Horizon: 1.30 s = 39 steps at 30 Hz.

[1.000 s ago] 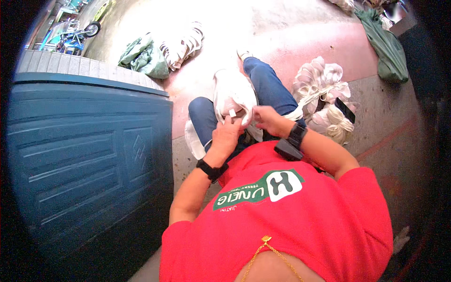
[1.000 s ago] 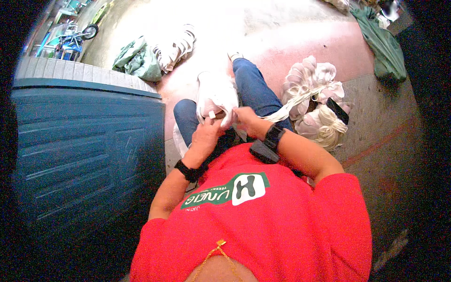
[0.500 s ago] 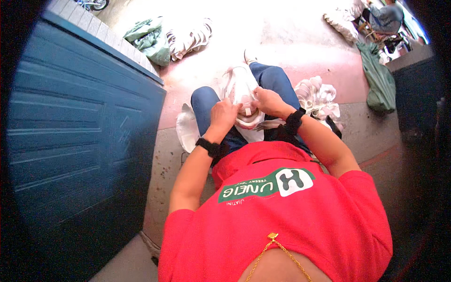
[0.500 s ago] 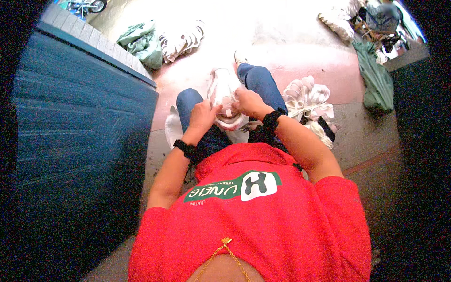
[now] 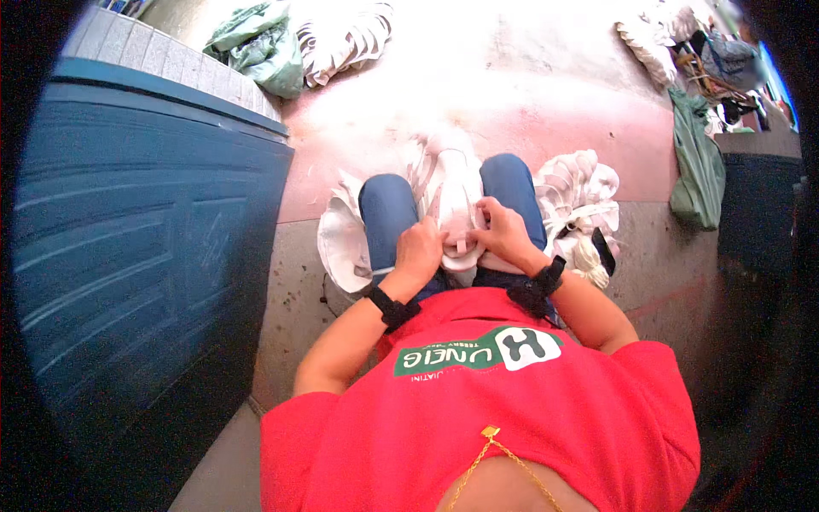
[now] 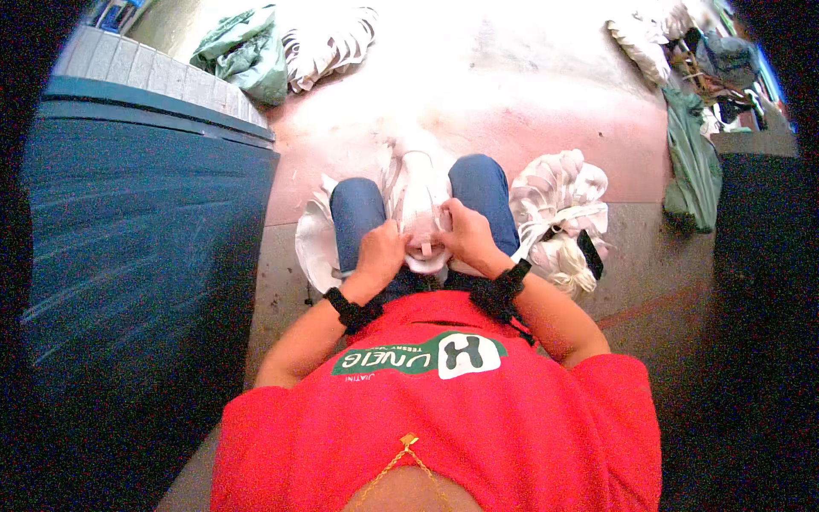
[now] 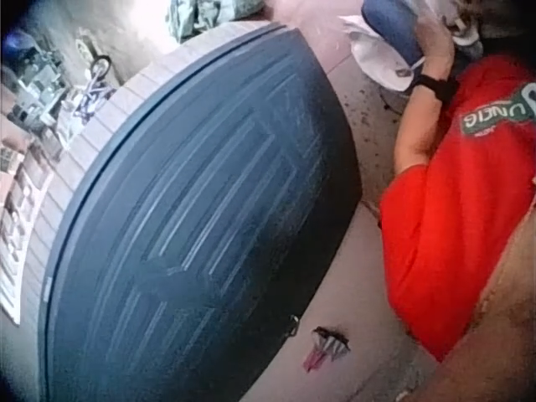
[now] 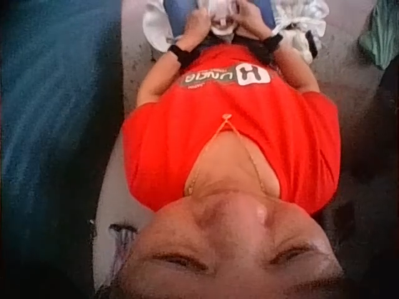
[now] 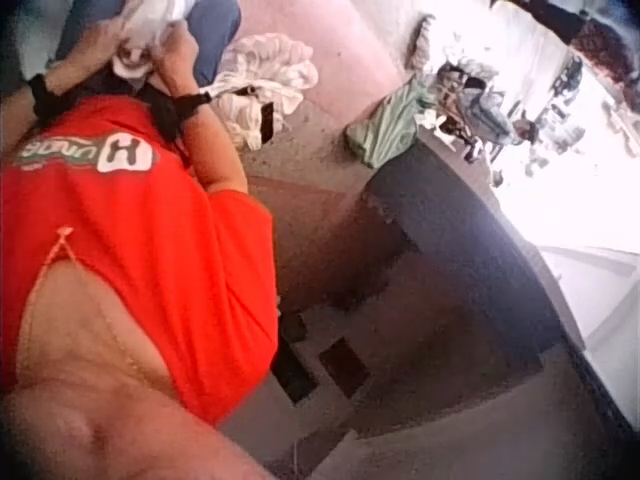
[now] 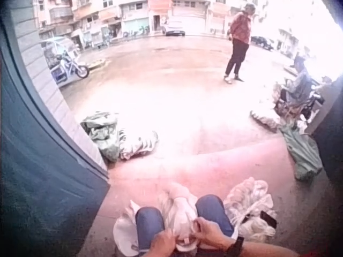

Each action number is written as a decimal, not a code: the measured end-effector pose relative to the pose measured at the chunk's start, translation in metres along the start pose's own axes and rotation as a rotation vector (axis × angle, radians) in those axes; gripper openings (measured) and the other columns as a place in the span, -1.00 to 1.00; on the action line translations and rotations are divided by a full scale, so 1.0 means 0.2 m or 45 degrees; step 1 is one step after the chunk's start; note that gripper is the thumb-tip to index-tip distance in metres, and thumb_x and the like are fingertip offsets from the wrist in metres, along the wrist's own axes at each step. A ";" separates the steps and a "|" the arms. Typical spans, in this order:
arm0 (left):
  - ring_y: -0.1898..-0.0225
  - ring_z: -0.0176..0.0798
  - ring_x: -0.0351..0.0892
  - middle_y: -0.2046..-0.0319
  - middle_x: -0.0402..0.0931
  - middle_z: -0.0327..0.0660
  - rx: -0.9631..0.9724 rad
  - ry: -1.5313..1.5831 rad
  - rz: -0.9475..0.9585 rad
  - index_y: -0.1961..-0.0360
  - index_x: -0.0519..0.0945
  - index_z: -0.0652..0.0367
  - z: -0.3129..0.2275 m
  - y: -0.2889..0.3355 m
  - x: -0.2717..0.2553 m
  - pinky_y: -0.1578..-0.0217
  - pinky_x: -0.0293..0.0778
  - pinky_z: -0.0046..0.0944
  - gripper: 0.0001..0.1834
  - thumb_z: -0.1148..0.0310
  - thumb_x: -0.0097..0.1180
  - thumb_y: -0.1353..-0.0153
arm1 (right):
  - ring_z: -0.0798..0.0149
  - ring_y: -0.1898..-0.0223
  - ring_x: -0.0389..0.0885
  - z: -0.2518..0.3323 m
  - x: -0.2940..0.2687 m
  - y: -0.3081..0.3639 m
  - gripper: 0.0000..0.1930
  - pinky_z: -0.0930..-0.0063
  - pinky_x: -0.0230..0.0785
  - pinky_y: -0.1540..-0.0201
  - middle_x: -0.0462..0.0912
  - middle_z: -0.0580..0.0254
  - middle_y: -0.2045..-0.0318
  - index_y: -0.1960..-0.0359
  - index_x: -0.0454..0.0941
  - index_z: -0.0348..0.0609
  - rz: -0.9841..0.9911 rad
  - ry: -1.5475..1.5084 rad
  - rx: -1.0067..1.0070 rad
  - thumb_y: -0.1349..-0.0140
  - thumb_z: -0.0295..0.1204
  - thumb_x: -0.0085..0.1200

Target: The recorder is lacing and tying long white shoelaces on footwear in a workshop area.

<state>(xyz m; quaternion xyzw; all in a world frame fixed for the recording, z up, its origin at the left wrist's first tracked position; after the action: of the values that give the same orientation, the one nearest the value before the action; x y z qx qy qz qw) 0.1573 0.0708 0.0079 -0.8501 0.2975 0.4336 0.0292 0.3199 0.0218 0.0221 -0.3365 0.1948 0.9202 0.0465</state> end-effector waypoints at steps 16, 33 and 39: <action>0.46 0.22 0.45 0.57 0.43 0.18 0.066 -0.147 0.025 0.52 0.39 0.35 -0.03 -0.01 0.01 0.43 0.37 0.05 -0.72 0.28 0.04 -0.03 | -0.10 0.32 0.50 -0.05 0.03 -0.04 -0.59 0.18 0.34 0.27 0.52 -0.14 0.43 0.20 0.33 -0.24 0.036 0.088 -0.193 0.15 -0.41 0.09; 0.33 0.05 0.47 0.43 0.47 0.04 0.305 -0.186 -0.067 0.42 0.50 0.25 -0.20 -0.01 -0.04 0.32 0.39 -0.11 -0.83 0.37 -0.02 -0.04 | 0.06 0.35 0.47 -0.37 -0.38 0.26 -0.87 0.30 0.31 0.30 0.51 0.03 0.49 0.46 0.55 -0.20 0.006 -0.084 -0.216 0.01 -0.43 0.02; 0.34 0.03 0.46 0.47 0.47 -0.01 0.594 -0.171 0.679 0.46 0.53 0.21 -0.44 -0.02 0.36 0.32 0.37 -0.06 -0.79 0.27 0.01 0.01 | 0.10 0.36 0.39 -0.36 -0.21 0.36 -0.85 0.32 0.24 0.26 0.44 0.14 0.53 0.46 0.58 -0.08 0.050 0.163 -0.667 0.05 -0.34 0.04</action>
<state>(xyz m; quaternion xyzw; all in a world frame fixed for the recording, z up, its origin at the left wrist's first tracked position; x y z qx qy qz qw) 0.2545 0.0117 0.0069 -0.6828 0.5971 0.4012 0.1277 0.3799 -0.0703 0.0231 -0.3905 -0.0408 0.9168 -0.0725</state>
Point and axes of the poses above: each hand's wrist, its own y-axis away from the middle knuckle, its own x-axis out of the palm, z = x × y, the point moved 3 cm from there along -y, towards the middle knuckle
